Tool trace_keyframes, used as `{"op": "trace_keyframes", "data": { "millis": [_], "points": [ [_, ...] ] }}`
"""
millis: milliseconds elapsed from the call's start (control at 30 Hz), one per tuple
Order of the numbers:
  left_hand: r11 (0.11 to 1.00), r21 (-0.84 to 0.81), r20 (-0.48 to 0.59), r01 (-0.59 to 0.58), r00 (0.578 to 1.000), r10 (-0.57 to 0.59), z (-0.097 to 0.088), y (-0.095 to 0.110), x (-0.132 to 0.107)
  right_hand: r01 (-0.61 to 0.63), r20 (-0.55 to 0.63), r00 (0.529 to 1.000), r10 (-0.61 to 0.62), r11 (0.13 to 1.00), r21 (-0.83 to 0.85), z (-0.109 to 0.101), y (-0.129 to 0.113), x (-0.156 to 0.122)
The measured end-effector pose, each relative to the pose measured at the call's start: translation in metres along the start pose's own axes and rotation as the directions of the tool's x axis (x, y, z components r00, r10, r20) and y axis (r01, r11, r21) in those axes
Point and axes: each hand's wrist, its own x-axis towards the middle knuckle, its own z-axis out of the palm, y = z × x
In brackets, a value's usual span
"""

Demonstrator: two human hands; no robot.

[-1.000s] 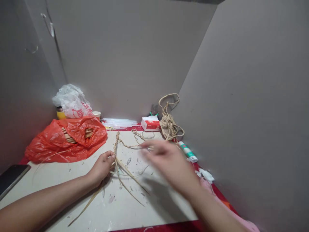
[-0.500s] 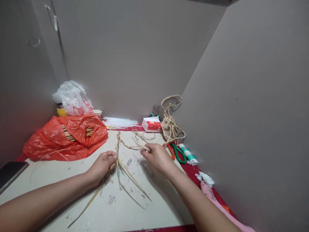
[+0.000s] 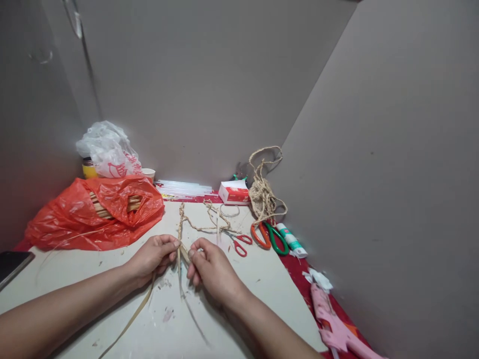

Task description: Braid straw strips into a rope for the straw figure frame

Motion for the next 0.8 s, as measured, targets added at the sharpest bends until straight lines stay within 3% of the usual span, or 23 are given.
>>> {"op": "trace_keyframes", "data": {
  "millis": [167,333,533,800],
  "points": [
    [1.000,-0.029,-0.014,0.002,1.000,-0.003,0.001,-0.001,0.002,0.165,-0.159,0.965,-0.210,0.952,-0.259,0.002,0.010,0.008],
    [0.999,-0.043,-0.013,0.004,1.000,-0.005,0.000,-0.002,0.001,0.080,-0.191,0.975,-0.114,0.981,-0.178,0.011,0.019,0.015],
    [0.999,-0.039,-0.009,0.012,1.000,-0.013,-0.001,-0.003,0.002,-0.068,-0.166,0.983,0.082,0.994,0.088,0.017,0.027,0.020],
    [1.000,-0.014,-0.015,-0.012,1.000,0.011,0.000,-0.003,0.002,0.038,-0.246,0.969,-0.034,0.999,0.011,0.012,0.021,0.021]
  ]
}}
